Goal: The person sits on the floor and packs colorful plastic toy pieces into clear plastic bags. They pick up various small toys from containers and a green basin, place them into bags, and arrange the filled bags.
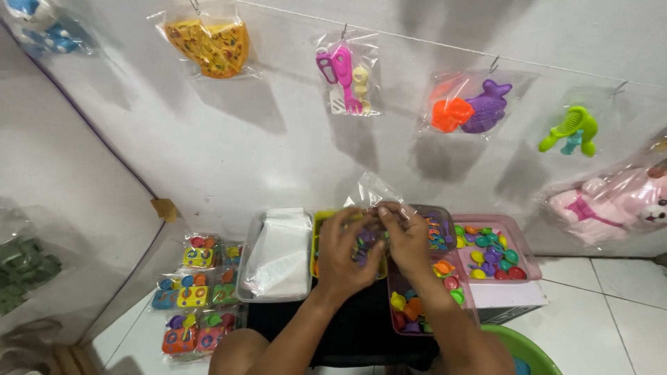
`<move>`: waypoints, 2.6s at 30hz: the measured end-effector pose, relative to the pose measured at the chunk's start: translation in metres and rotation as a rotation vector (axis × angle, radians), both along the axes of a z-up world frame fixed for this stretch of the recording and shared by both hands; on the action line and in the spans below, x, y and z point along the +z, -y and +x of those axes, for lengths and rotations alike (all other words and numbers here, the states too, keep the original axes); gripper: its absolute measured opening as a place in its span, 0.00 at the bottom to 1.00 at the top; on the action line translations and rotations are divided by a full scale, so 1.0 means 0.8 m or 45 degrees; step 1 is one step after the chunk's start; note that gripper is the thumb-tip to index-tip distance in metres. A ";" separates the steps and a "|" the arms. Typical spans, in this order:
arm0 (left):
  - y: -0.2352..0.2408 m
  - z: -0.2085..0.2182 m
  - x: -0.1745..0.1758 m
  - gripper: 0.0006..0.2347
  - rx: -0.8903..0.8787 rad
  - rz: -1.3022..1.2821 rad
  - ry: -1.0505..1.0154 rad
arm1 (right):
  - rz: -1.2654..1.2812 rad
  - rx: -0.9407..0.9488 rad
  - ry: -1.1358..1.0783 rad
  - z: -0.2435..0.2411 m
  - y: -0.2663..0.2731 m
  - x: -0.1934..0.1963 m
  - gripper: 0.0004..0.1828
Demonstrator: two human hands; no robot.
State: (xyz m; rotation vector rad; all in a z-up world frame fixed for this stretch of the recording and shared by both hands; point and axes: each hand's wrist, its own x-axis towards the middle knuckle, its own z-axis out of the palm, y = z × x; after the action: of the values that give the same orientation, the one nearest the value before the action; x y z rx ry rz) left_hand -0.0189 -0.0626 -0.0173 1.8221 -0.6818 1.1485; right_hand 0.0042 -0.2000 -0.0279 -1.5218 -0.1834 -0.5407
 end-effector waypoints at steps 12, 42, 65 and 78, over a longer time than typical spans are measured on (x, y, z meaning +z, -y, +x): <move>-0.024 0.039 -0.011 0.10 -0.608 -0.717 -1.123 | 0.006 0.214 -0.058 0.001 0.022 0.007 0.08; 0.034 0.046 -0.008 0.03 -0.527 -0.475 -1.153 | 0.211 -0.914 -0.739 -0.207 0.395 -0.219 0.07; 0.008 0.089 -0.079 0.09 -0.589 -0.145 -1.301 | -1.131 -0.532 -1.063 -0.216 0.354 -0.559 0.22; 0.030 0.072 -0.057 0.08 -0.539 -0.202 -1.297 | -1.386 -0.417 -1.167 -0.223 0.328 -0.565 0.35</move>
State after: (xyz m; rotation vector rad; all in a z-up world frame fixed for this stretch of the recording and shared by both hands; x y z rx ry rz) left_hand 0.0388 -0.0869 -0.0628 1.7193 -0.3126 -0.0630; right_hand -0.1745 -0.4621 -0.4800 -2.7292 0.5909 0.1210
